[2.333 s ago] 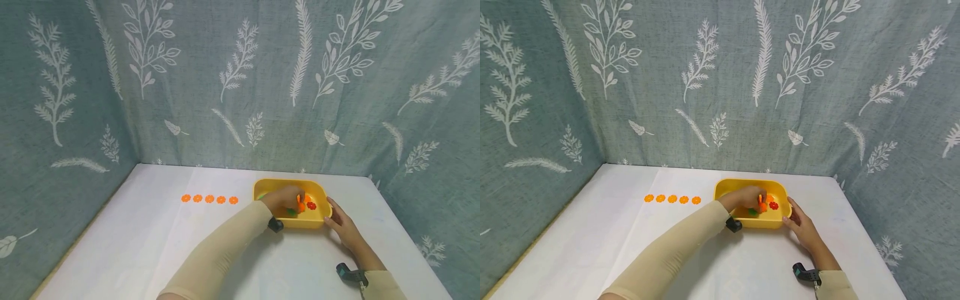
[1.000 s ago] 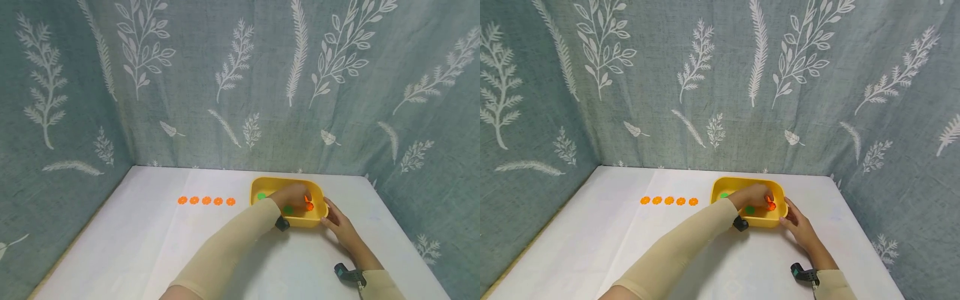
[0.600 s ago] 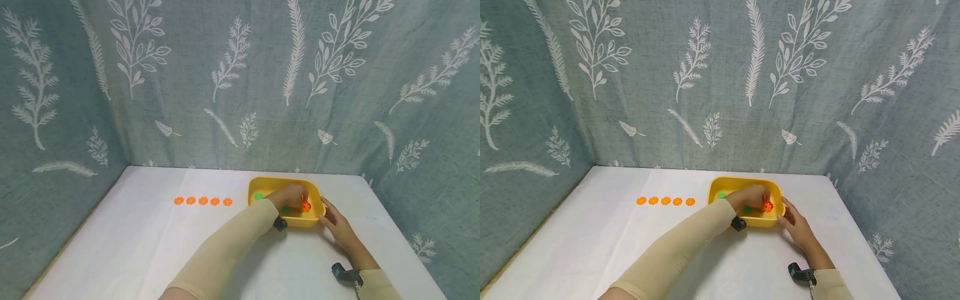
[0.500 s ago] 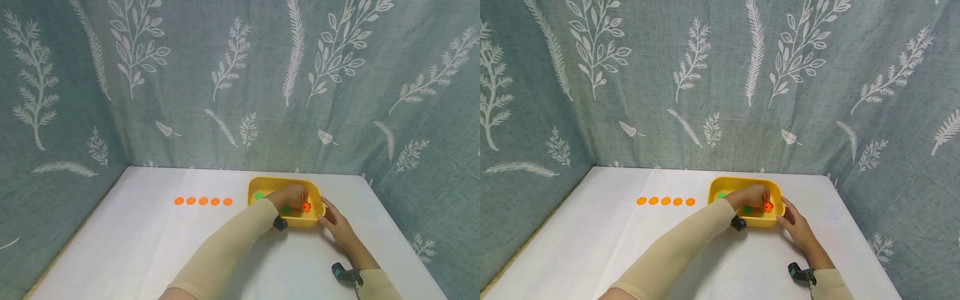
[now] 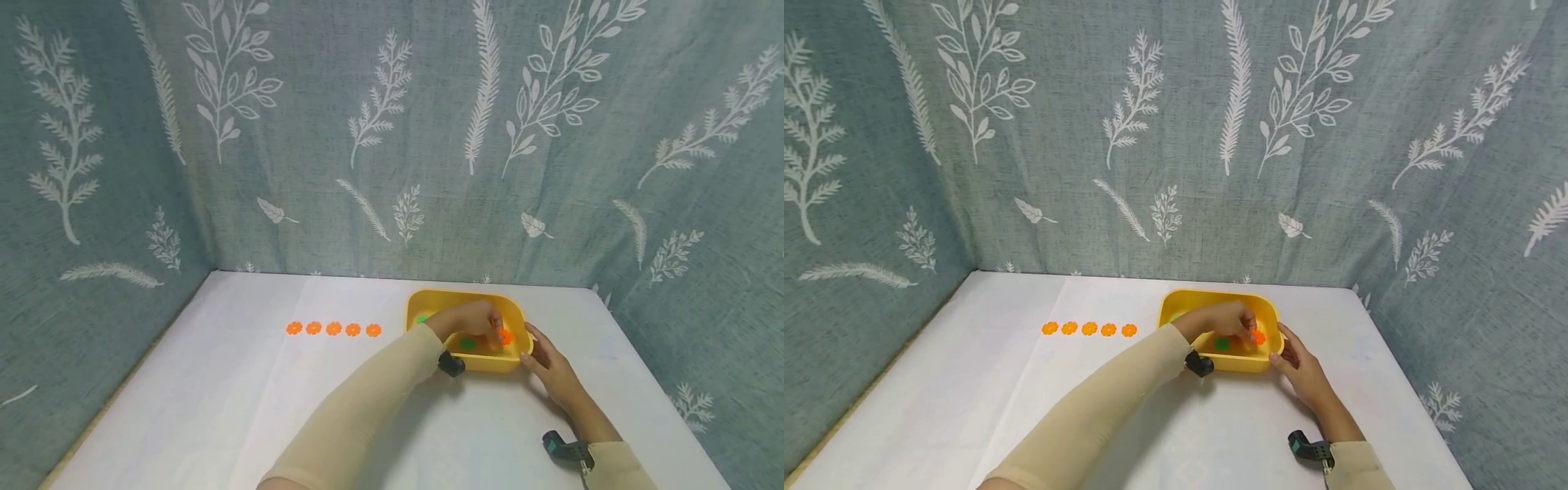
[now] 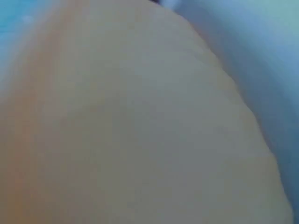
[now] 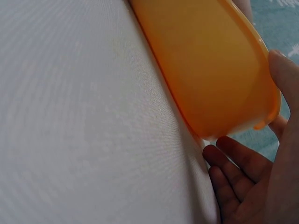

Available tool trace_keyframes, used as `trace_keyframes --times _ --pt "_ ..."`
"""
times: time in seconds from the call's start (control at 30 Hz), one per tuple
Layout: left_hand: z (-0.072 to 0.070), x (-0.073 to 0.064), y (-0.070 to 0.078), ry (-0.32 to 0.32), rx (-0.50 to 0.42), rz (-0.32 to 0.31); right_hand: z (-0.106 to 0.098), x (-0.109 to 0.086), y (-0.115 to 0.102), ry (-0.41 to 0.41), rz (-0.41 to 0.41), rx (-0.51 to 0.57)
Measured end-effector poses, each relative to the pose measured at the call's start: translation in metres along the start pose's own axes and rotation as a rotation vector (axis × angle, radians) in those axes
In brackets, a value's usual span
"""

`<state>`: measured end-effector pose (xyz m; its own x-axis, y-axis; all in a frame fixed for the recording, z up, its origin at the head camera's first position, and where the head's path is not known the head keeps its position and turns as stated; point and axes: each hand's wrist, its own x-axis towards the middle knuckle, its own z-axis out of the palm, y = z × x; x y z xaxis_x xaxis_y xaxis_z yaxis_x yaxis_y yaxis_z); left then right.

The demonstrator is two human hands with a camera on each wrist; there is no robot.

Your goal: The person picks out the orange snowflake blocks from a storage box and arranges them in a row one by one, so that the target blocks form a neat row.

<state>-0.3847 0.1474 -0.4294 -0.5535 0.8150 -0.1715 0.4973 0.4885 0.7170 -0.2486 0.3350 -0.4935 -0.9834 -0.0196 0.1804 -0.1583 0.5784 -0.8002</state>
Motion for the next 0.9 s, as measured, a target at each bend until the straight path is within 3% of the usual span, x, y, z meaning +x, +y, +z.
trace_keyframes --times 0.17,0.47,0.9 --pt "-0.005 -0.012 -0.007 -0.016 -0.105 0.015 0.002 0.001 0.001 0.001 -0.004 -0.004" --pt "-0.011 -0.031 -0.009 0.019 -0.184 0.04 0.002 0.001 0.002 0.002 0.018 -0.031" --pt "-0.029 -0.071 -0.014 0.064 -0.175 0.066 0.002 0.0 -0.002 -0.003 0.039 -0.028"
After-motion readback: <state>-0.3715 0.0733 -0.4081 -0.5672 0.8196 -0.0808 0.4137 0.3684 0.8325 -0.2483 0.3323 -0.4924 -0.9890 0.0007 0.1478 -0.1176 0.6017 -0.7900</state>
